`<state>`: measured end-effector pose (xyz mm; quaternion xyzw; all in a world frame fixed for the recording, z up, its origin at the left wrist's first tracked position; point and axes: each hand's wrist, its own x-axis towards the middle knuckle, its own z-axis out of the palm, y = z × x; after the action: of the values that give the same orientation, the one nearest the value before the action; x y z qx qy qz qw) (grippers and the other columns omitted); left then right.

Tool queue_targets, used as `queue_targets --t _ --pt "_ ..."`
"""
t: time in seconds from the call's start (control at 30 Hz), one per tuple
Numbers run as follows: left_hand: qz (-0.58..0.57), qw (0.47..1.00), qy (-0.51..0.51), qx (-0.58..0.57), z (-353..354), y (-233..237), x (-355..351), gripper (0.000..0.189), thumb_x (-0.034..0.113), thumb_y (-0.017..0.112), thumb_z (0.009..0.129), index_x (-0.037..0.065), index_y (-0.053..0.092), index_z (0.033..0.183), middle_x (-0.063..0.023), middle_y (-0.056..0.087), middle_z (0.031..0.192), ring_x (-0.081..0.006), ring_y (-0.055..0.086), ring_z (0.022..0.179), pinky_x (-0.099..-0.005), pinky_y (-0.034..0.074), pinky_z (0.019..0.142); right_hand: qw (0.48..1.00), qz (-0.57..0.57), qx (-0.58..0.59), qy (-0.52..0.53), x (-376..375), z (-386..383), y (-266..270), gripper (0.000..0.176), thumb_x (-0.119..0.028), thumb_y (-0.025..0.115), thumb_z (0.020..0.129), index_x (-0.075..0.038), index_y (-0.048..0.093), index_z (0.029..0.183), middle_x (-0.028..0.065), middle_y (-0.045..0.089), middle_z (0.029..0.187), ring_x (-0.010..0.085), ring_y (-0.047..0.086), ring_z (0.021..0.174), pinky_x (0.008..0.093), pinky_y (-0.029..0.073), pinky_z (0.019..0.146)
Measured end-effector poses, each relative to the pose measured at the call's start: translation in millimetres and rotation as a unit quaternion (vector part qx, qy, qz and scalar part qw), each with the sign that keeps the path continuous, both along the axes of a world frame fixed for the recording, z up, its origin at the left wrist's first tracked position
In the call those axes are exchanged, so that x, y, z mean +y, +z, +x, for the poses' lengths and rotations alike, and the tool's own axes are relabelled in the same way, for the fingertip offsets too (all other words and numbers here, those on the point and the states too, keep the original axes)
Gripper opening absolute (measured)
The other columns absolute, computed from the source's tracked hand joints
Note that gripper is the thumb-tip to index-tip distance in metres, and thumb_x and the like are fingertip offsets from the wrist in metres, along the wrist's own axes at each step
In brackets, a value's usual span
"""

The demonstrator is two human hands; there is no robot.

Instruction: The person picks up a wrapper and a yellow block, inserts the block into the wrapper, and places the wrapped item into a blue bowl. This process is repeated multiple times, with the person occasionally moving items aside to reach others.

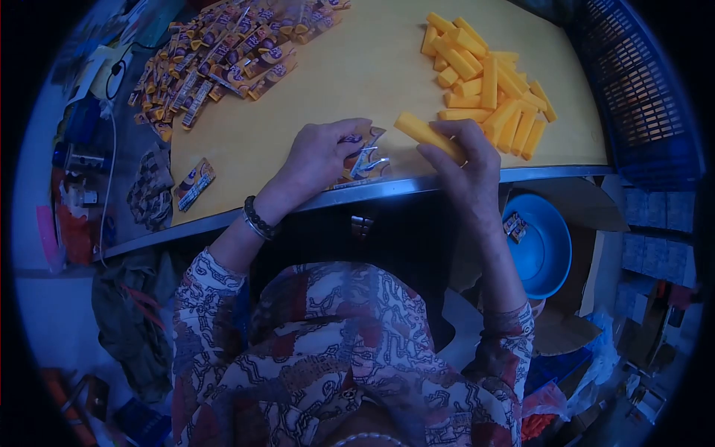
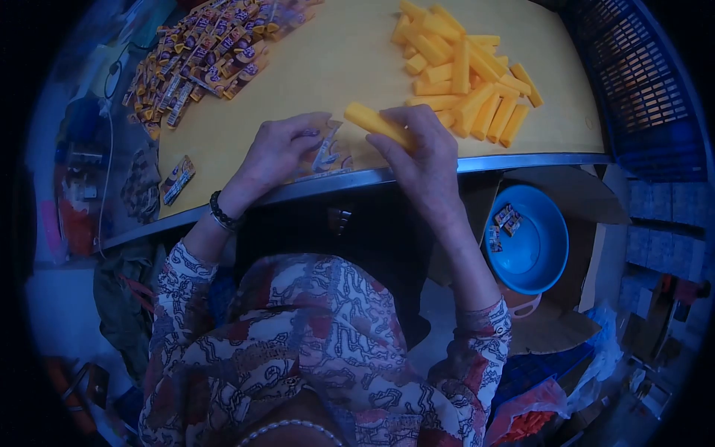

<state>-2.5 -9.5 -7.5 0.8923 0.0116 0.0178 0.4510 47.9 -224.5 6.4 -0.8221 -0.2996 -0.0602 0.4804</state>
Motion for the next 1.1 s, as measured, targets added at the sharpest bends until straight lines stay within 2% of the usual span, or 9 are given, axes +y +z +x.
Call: queue_targets --t 0.07,0.17,0.37,0.53,0.67,0.73,0.97,1.07,1.1 --pt "-0.041 0.998 0.028 0.039 -0.1 6.4 -0.9 0.017 0.016 0.058 0.086 0.005 0.068 0.095 -0.0127 0.065 0.082 -0.026 0.063 0.074 -0.0348 0.049 0.068 1.0 0.008 0.0 -0.006 -0.8 0.4 -2.5 0.025 -0.015 0.071 0.079 -0.003 0.059 0.097 0.0104 0.058 0.086 0.0203 0.061 0.079 0.0294 0.051 0.068" --pt "0.047 0.998 0.016 0.044 -0.3 4.9 1.9 0.018 0.017 0.057 0.087 0.005 0.067 0.093 -0.013 0.064 0.083 -0.0254 0.062 0.077 -0.0356 0.048 0.071 1.0 0.013 -0.003 -0.008 -0.4 1.3 -3.1 0.025 -0.015 0.071 0.079 -0.003 0.059 0.098 0.0105 0.058 0.087 0.0202 0.061 0.079 0.0293 0.051 0.068" --pt "0.108 0.992 0.008 -0.063 5.4 -8.8 7.3 0.017 0.02 0.063 0.083 0.003 0.067 0.084 -0.0113 0.062 0.076 -0.0244 0.06 0.074 -0.035 0.046 0.07 1.0 -0.001 0.003 -0.006 0.8 -2.1 -1.0 0.025 -0.016 0.071 0.08 -0.003 0.058 0.098 0.0107 0.058 0.089 0.02 0.061 0.08 0.0291 0.052 0.068" --pt "-0.098 0.994 0.039 0.033 3.2 -3.3 4.5 0.018 0.017 0.068 0.08 0.0 0.067 0.079 -0.0079 0.062 0.074 -0.0138 0.059 0.065 -0.028 0.046 0.061 1.0 -0.004 -0.024 -0.014 0.2 0.1 -0.2 0.024 -0.015 0.07 0.08 -0.003 0.058 0.098 0.0112 0.058 0.089 0.0205 0.062 0.081 0.0297 0.052 0.069" --pt "-0.119 0.99 0.046 0.055 -0.1 4.8 0.4 0.017 0.016 0.069 0.081 -0.001 0.067 0.08 -0.0067 0.062 0.073 -0.01 0.057 0.062 -0.0254 0.045 0.057 0.995 -0.014 -0.094 -0.005 6.0 -1.9 3.2 0.024 -0.013 0.07 0.08 -0.004 0.058 0.098 0.0114 0.057 0.09 0.0217 0.062 0.082 0.03 0.054 0.066" --pt "-0.08 0.995 0.036 0.045 -1.5 8.6 0.4 0.012 0.012 0.069 0.081 0.002 0.063 0.079 -0.0019 0.061 0.071 -0.0062 0.06 0.067 -0.0202 0.049 0.063 0.994 -0.018 -0.111 -0.004 7.8 -2.5 2.8 0.024 -0.012 0.07 0.08 -0.004 0.057 0.099 0.0113 0.057 0.09 0.0222 0.063 0.082 0.0299 0.055 0.065" --pt "-0.083 0.995 0.049 0.016 -1.5 1.0 3.7 0.016 0.007 0.071 0.077 0.002 0.057 0.072 -0.0012 0.061 0.073 -0.0058 0.059 0.068 -0.0205 0.049 0.062 0.987 -0.042 -0.152 -0.022 11.1 -6.5 2.9 0.025 -0.012 0.07 0.079 -0.004 0.057 0.099 0.0105 0.056 0.089 0.0222 0.063 0.077 0.0288 0.055 0.062" --pt "-0.033 0.998 0.038 -0.035 -1.8 1.9 1.5 0.017 0.007 0.072 0.075 0.002 0.056 0.071 -0.0014 0.058 0.071 -0.0083 0.058 0.066 -0.0231 0.048 0.059 0.985 -0.061 -0.162 -0.019 10.8 -8.3 1.0 0.025 -0.013 0.07 0.079 -0.004 0.058 0.099 0.0103 0.055 0.089 0.0222 0.063 0.075 0.0283 0.054 0.06" --pt "0.039 0.993 0.023 -0.105 -1.6 2.8 0.6 0.019 0.01 0.073 0.072 0.004 0.054 0.07 -0.0036 0.054 0.068 -0.0144 0.055 0.064 -0.0286 0.044 0.059 0.983 -0.077 -0.166 -0.019 10.0 -8.6 0.5 0.025 -0.013 0.071 0.078 -0.005 0.058 0.099 0.0102 0.055 0.088 0.0223 0.063 0.075 0.0283 0.053 0.06"
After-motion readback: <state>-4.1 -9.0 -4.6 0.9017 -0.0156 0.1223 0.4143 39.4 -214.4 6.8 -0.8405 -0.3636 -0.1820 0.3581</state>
